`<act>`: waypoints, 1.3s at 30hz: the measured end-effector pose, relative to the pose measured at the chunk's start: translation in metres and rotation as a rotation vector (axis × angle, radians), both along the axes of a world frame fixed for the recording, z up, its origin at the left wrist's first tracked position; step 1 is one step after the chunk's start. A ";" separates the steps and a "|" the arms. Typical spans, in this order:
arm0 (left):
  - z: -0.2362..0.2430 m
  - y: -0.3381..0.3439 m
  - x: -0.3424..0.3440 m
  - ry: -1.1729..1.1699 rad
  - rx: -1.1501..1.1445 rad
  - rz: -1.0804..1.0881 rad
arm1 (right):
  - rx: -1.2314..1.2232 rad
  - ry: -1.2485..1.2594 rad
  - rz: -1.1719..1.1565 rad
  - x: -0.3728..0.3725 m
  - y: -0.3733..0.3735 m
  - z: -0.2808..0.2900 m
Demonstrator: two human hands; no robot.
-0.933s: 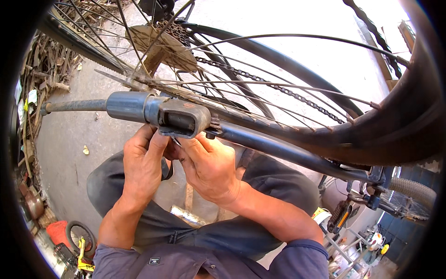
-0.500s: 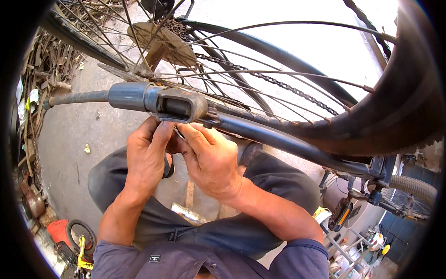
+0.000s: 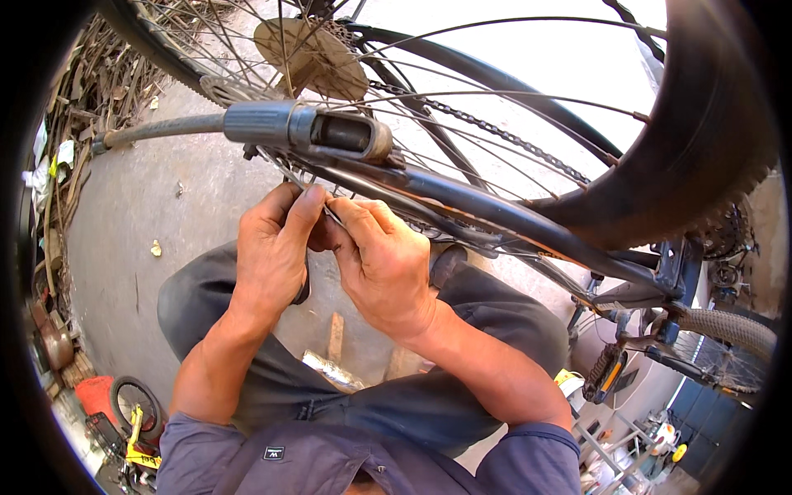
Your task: The person sits on the ground and uses a wrench to tighten a bolt on the rear derailleur of a bicycle. The person holds the derailleur with one hand and turns the wrench with the other to secure the component.
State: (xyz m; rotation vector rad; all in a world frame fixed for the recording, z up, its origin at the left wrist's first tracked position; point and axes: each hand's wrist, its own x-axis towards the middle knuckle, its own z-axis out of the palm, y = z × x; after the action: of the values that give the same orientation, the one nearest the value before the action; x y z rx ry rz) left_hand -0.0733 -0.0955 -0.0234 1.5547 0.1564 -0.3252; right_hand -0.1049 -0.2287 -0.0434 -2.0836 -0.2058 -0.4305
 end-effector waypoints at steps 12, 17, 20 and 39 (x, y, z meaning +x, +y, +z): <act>-0.008 0.000 0.002 -0.090 -0.030 0.014 | -0.006 -0.040 -0.015 0.004 0.002 -0.004; -0.012 -0.003 0.001 -0.078 -0.065 0.037 | 0.018 0.001 -0.007 0.003 0.000 -0.006; -0.014 -0.003 0.001 -0.087 -0.055 0.032 | 0.012 0.006 0.001 0.003 -0.001 -0.007; -0.017 -0.005 0.003 -0.116 0.028 0.030 | -0.044 -0.019 -0.031 0.004 0.000 -0.010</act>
State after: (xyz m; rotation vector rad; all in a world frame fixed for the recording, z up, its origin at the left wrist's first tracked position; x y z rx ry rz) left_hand -0.0700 -0.1010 -0.0403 1.5931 0.0943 -0.2093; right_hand -0.1013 -0.2290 -0.0529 -2.1293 -0.1960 -0.4683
